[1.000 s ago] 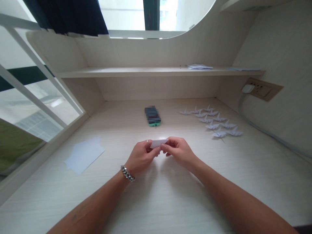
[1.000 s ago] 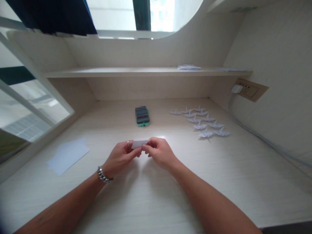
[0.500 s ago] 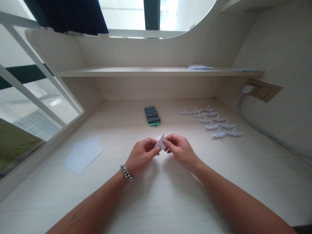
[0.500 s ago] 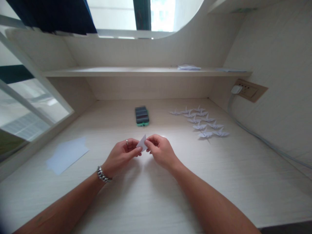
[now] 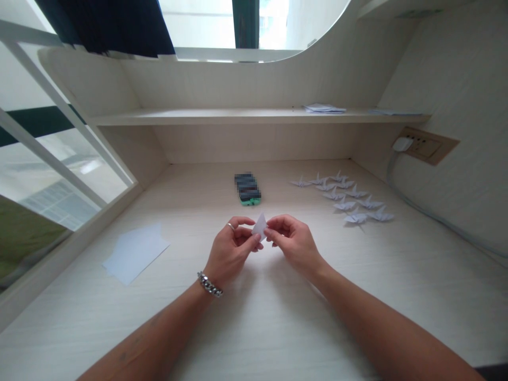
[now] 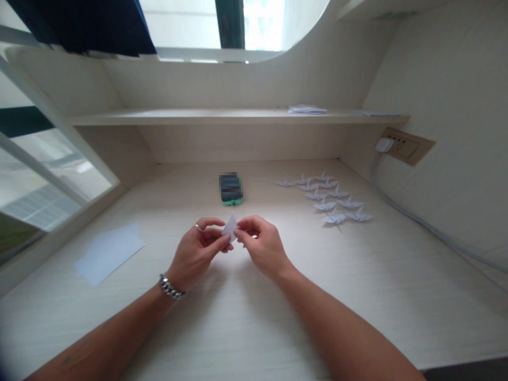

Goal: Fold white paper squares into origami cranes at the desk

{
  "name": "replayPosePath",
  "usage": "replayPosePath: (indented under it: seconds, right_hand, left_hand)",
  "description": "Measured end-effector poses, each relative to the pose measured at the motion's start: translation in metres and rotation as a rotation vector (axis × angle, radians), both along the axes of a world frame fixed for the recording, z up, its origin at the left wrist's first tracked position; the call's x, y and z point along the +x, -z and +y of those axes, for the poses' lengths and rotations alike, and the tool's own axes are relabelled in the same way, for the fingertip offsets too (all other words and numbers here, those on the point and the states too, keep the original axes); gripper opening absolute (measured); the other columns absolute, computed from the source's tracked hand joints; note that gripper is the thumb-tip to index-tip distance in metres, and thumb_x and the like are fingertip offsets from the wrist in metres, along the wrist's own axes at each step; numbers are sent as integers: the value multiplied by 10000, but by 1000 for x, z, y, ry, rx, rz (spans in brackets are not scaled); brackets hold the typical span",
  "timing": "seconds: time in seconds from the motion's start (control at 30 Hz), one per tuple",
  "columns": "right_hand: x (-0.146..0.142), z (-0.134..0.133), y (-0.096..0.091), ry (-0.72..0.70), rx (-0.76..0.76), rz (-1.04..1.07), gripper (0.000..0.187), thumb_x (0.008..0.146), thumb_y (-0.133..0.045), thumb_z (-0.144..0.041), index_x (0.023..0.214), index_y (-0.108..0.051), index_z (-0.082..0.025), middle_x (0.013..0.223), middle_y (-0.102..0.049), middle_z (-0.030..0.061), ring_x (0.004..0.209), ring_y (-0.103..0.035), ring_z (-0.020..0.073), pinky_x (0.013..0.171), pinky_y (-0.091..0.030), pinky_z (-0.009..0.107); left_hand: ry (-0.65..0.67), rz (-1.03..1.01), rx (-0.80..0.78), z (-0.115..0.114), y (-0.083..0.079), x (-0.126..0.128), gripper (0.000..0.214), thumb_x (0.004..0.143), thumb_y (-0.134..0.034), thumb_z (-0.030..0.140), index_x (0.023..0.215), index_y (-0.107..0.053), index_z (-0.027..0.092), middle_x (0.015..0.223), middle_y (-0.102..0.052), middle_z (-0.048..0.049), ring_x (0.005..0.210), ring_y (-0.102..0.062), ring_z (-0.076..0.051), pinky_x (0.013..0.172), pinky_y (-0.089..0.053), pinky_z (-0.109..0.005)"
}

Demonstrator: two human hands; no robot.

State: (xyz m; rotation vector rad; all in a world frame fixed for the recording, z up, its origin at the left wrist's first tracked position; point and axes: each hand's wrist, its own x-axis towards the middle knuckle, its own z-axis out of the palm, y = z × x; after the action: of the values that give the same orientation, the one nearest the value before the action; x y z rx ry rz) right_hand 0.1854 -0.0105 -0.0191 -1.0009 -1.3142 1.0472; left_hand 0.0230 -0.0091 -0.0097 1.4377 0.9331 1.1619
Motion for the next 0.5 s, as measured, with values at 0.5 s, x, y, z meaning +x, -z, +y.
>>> replayPosePath:
  seconds: [0.5]
  right_hand:
    - [-1, 2, 2, -10, -35, 36, 256, 721, -738, -287, 909, -625, -155, 767, -680, 37, 673, -634, 155, 572, -507, 267]
  left_hand:
    - [-27, 13, -3, 1, 1, 0, 299, 776, -711, 212, 990, -509, 162, 721, -697, -8, 643, -692, -161, 611, -547, -272]
